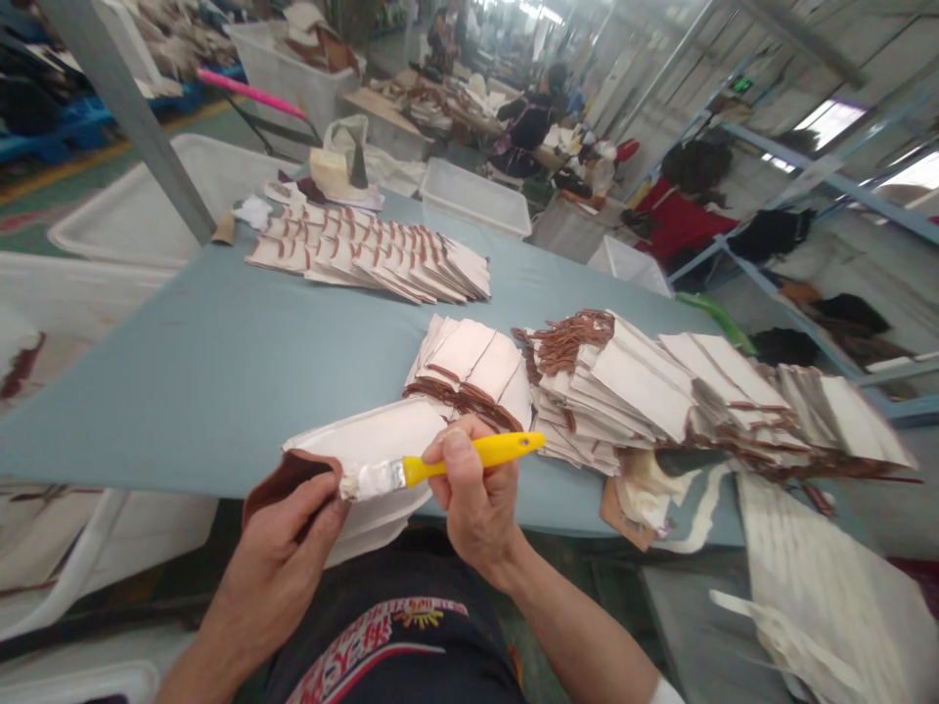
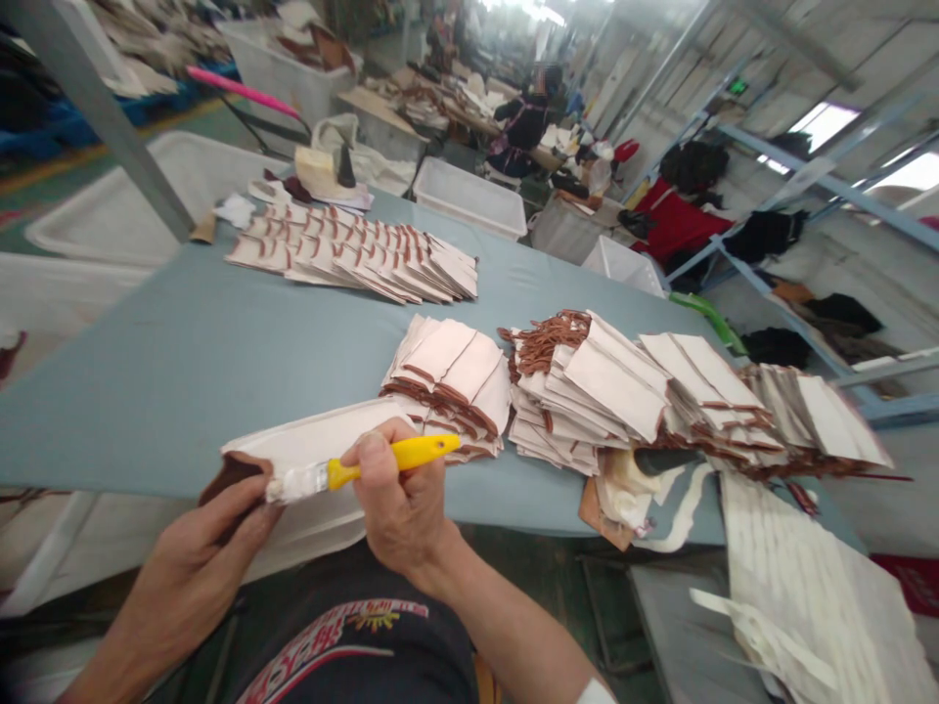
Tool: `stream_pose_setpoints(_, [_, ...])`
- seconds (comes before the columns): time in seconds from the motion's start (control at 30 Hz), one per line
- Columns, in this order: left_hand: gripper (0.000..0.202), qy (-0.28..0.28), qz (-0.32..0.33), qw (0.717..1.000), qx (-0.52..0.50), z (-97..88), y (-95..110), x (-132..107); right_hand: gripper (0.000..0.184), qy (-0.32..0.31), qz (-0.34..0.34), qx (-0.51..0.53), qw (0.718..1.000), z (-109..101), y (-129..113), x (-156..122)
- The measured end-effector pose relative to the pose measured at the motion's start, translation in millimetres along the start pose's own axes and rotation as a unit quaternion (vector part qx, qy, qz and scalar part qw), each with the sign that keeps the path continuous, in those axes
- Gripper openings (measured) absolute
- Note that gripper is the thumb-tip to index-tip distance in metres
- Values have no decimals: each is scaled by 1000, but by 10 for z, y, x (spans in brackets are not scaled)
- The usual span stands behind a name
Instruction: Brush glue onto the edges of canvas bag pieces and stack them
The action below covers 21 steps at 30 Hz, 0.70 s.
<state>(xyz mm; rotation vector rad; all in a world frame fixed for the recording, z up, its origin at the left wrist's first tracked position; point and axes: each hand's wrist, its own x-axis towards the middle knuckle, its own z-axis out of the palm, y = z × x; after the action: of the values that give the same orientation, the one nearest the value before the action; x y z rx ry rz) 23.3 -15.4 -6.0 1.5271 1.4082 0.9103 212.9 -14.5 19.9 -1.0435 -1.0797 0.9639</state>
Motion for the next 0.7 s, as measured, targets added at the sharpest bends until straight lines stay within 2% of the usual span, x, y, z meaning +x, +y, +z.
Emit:
stream_pose_setpoints(0.13, [23,-2,-59,998,-24,2,42,8,47,7,-6,13,1000,21,7,5])
stream_pose_setpoints(0.2, [24,-16,-69,997,-30,-6,17,15,48,10,-9,21,1000,42,-13,17])
stream_pose_setpoints(0.3, [27,-16,-71,996,-55,-23,-37,34,47,-21,3,35,999,51,-70,60])
stream_pose_setpoints(0.4, [29,-6,-85,993,-84,-36,-25,67,48,17,10,55,998,18,-139,144])
stream_pose_setpoints(0.47, [31,-6,-105,985,-138,-48,52,106,48,53,3,69,996,-10,-179,207])
stream_pose_setpoints(0.57, [36,-9,-156,956,-246,-97,240,195,45,69,-20,93,993,-12,-241,271])
stream_pose_setpoints(0.7, [42,-8,-168,950,-263,-226,446,308,43,73,-87,97,989,51,-362,310])
